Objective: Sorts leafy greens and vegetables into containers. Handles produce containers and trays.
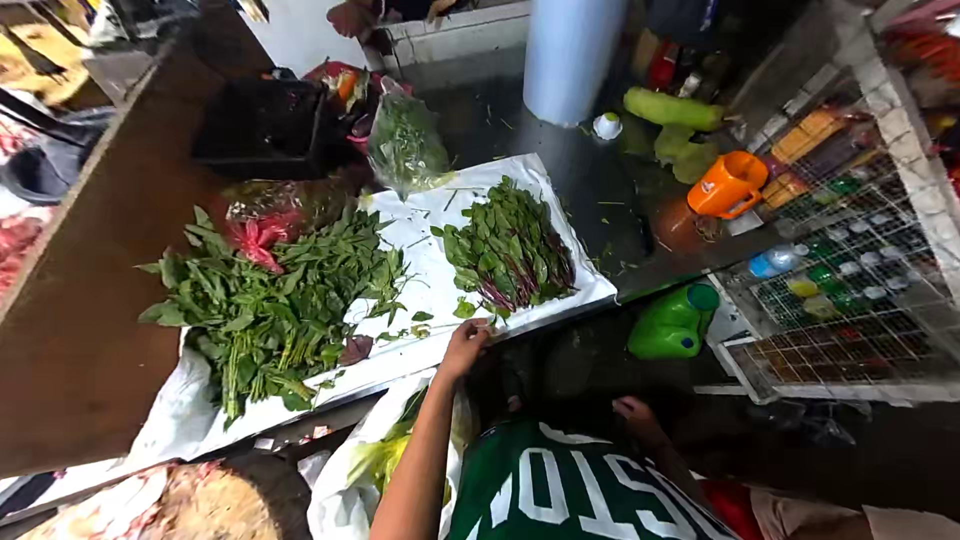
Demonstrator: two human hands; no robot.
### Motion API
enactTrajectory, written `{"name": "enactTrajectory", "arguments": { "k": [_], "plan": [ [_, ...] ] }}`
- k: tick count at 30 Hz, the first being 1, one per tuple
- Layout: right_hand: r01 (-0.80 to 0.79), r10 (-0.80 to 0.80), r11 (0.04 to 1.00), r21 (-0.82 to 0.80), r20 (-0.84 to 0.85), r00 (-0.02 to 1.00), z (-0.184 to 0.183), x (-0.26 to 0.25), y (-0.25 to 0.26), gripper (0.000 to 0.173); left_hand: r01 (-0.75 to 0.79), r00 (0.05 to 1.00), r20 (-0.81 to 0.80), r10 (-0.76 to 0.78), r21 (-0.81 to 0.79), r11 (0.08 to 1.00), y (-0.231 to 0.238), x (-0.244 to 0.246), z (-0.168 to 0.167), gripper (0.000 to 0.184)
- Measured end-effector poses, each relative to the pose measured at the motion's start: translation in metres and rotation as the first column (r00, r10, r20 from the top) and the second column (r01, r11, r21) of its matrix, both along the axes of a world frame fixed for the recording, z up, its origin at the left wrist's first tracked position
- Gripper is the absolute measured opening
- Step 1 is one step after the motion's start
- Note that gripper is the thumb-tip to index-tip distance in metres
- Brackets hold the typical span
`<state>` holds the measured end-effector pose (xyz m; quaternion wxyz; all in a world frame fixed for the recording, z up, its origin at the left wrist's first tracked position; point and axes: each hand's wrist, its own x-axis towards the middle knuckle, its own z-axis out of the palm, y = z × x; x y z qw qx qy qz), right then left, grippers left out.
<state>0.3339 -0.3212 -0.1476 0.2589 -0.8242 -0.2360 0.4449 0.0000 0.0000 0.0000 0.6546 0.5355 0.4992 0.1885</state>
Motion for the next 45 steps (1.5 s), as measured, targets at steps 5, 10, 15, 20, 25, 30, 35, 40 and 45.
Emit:
{"name": "enactTrajectory", "arguments": {
  "k": [5,10,15,20,25,30,35,40,45],
  "plan": [
    [0.081,-0.088,0.969,0.235,0.019,0.996,0.1,0.042,0.154,0.037,-0.12,0.988,-0.093,0.121,0.018,0.993,0.059,0.037,0.002,0.048],
    [-0.068,0.06,0.943,0.325,0.036,0.998,0.168,0.068,0.273,0.036,-0.311,0.945,-0.104,0.309,-0.009,0.95,0.076,0.056,-0.031,0.05],
    [-0.26,0.261,0.911,0.32,0.041,0.965,0.165,0.112,0.323,0.037,-0.45,0.884,-0.168,0.436,-0.057,0.891,0.072,0.098,-0.008,0.055],
    [-0.35,0.35,0.883,0.313,0.06,0.935,0.16,0.126,0.375,0.039,-0.504,0.805,-0.35,0.479,0.025,0.864,0.084,0.122,-0.008,0.056],
    [-0.452,0.468,0.859,0.239,-0.008,0.884,0.152,0.127,0.411,0.043,-0.576,0.639,-0.494,0.59,0.201,0.792,0.082,0.129,-0.013,0.071],
    [-0.534,0.556,0.82,0.205,-0.066,0.829,0.123,0.13,0.428,0.058,-0.642,0.606,-0.491,0.626,0.162,0.749,0.086,0.139,-0.022,0.071],
    [-0.506,0.527,0.848,0.154,-0.167,0.833,0.12,0.129,0.436,0.061,-0.657,0.596,-0.549,0.586,0.087,0.749,0.096,0.146,-0.016,0.072],
    [-0.402,0.422,0.906,0.129,-0.309,0.852,0.125,0.115,0.44,0.072,-0.632,0.627,-0.541,0.561,0.069,0.772,0.106,0.151,-0.014,0.079],
    [-0.386,0.392,0.918,0.095,-0.375,0.84,0.129,0.107,0.437,0.083,-0.657,0.66,-0.485,0.574,-0.002,0.754,0.108,0.17,-0.017,0.083]
  ]
}}
